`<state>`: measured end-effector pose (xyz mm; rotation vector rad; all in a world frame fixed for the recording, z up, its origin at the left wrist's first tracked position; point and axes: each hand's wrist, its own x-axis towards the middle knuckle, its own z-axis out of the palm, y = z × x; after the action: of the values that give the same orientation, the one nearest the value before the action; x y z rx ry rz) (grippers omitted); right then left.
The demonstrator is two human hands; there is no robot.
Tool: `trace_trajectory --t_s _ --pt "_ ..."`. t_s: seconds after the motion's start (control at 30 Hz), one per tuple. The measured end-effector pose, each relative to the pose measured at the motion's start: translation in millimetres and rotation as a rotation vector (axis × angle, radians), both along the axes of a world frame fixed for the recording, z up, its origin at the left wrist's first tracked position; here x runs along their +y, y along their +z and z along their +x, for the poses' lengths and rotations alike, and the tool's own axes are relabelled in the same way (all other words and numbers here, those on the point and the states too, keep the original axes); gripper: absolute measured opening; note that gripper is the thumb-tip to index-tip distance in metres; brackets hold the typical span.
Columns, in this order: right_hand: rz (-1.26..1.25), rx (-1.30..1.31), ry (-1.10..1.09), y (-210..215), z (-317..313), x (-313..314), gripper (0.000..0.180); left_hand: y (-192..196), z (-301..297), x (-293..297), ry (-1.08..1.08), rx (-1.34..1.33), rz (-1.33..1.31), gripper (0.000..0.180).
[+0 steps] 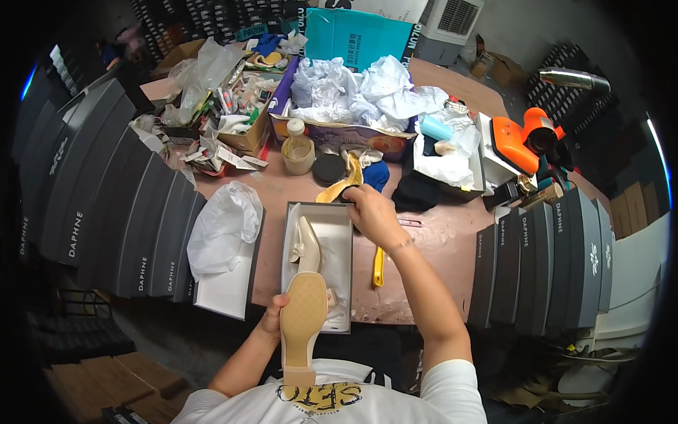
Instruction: The person is packing shoes into boxes, including wrapping them in protective paper and organizing them on the workbench.
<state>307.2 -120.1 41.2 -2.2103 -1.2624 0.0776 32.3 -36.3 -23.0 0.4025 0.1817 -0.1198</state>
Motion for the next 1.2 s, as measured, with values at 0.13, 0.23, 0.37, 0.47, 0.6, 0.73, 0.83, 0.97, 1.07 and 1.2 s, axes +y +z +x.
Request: trace_trajectory --t_s 0.13,0.23,0.37,0.47,0.6,0.73,0.83,0.97,1.07,1.2 --pt "-0.187 -0.115 0.231 -78.5 65.5 51.7 0.025 -6.1 17.3 10.8 -0.048 -0.007 0.007 0.077" --pt "-0.361 -0.146 0.307 -93.8 78.8 77.0 0.020 -10.1 19.1 16.6 -0.063 0.035 0.001 0.081" --pt "0.093 0.283 0.087 -83.9 82.8 72.2 0.011 -18.0 17.2 18.6 -0.004 0.124 -0.036 0.083" --pt "0.463 1.032 -0.069 -58.0 73.0 51.1 0.012 -24.4 17.1 15.9 0.037 0.174 -0.027 0.086" --pt "0.605 1.449 0.021 -20.8 23.1 15.0 0.014 -8.3 17.4 13.2 0.085 0.150 0.020 0.084" --pt "0.204 1.045 0.218 -22.7 -66.4 -30.3 0.018 -2.0 8.7 7.5 0.185 0.164 0.018 0.081" --pt "0.003 0.728 0.248 -13.6 -111.8 -40.8 0.027 -21.4 -4.6 5.2 0.253 0.270 0.074 0.079" --pt "0.127 0.652 0.282 -19.8 -80.9 -20.8 0.034 -21.2 -5.6 8.4 0.237 0.204 0.056 0.081" --pt "0.219 0.654 0.086 13.3 -25.7 28.4 0.036 -15.8 -0.9 11.4 0.199 0.161 0.032 0.083" --pt "0.353 -0.020 0.071 27.6 45.8 110.6 0.037 -31.1 2.8 13.3 0.156 0.146 -0.012 0.086"
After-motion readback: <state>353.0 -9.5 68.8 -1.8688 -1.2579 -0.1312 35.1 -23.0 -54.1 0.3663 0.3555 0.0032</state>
